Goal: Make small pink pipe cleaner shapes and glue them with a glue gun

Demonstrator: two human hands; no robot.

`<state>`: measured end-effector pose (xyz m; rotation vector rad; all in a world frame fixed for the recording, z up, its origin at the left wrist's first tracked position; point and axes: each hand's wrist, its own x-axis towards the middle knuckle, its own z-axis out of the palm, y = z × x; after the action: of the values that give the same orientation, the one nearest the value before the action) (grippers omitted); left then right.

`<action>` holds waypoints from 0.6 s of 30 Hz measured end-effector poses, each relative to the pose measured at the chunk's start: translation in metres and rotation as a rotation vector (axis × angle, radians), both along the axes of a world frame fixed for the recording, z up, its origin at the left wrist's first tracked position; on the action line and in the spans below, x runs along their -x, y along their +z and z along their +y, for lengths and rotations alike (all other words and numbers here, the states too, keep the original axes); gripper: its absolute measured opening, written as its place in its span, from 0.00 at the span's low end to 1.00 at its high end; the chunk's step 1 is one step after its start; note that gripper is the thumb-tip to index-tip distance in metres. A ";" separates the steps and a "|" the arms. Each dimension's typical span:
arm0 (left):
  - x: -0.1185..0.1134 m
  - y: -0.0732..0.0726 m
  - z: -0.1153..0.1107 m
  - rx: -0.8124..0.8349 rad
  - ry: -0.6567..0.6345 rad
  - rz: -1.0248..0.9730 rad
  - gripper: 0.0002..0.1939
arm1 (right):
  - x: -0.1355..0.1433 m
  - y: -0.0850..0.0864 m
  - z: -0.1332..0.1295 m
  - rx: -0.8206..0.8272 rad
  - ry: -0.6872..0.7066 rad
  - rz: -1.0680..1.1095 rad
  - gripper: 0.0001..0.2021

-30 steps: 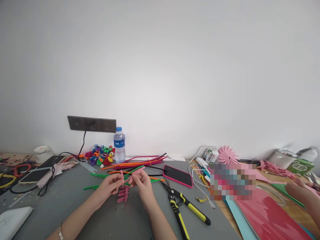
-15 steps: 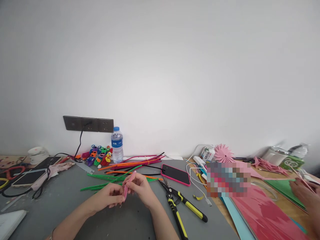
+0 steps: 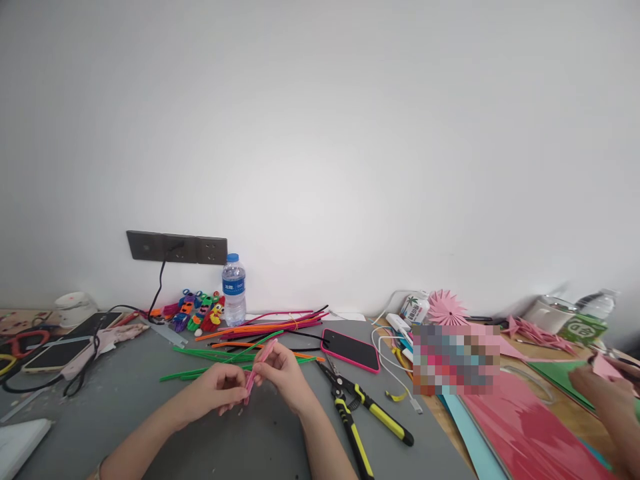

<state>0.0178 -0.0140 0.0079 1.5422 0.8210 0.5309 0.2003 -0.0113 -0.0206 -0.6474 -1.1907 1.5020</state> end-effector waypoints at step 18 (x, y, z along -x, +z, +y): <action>0.001 -0.012 0.012 -0.545 0.448 0.067 0.08 | 0.006 -0.002 0.004 -0.010 -0.184 0.038 0.17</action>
<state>0.0166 -0.0024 -0.0040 1.8789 1.1469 1.1049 0.1943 -0.0071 -0.0223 -0.6993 -1.0789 1.3472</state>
